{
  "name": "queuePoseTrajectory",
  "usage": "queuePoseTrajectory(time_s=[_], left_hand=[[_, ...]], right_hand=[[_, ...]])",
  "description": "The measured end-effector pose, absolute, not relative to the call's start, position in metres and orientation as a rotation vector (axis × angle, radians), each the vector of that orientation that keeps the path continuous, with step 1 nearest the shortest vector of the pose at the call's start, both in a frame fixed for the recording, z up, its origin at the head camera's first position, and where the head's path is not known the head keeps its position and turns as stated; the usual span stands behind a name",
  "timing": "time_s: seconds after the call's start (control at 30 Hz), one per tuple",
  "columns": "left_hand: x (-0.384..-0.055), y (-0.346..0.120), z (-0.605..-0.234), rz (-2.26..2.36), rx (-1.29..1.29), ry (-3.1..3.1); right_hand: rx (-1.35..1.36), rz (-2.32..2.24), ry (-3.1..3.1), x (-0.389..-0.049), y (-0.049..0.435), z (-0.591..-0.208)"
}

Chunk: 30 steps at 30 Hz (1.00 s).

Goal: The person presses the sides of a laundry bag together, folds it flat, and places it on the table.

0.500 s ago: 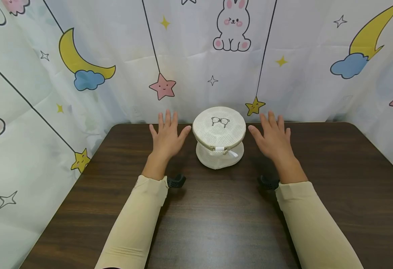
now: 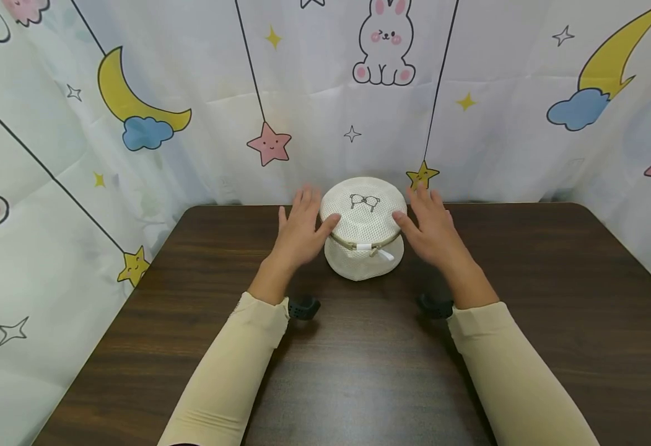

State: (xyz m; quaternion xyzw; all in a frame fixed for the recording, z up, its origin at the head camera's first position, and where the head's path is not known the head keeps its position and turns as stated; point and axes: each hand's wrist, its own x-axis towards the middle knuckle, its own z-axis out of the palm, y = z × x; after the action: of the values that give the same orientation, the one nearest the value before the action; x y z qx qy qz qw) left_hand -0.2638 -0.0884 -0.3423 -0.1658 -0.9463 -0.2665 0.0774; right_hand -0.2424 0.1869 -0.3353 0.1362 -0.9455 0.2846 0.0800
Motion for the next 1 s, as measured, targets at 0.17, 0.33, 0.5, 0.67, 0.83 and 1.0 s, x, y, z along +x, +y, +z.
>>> queuePoseTrajectory(time_s=[0.17, 0.33, 0.5, 0.67, 0.83, 1.0], left_hand=[[-0.262, -0.08, -0.344, -0.813, -0.563, -2.835], [-0.261, -0.075, -0.346, -0.818, -0.607, -2.836], [-0.261, -0.073, -0.348, -0.819, -0.644, -2.825], [-0.261, -0.073, -0.349, -0.798, -0.682, -2.821], [-0.261, -0.072, -0.35, -0.764, -0.69, -2.841], [-0.261, -0.071, -0.353, -0.767, -0.655, -2.89]], right_hand=[[0.478, 0.869, -2.838, -0.242, 0.178, -0.339], [0.526, 0.893, -2.856, -0.24, 0.173, -0.342], [0.525, 0.907, -2.868, -0.24, 0.171, -0.342], [0.537, 0.916, -2.873, -0.241, 0.172, -0.343], [0.53, 0.919, -2.901, -0.242, 0.172, -0.344], [0.504, 0.909, -2.949, -0.242, 0.172, -0.346]])
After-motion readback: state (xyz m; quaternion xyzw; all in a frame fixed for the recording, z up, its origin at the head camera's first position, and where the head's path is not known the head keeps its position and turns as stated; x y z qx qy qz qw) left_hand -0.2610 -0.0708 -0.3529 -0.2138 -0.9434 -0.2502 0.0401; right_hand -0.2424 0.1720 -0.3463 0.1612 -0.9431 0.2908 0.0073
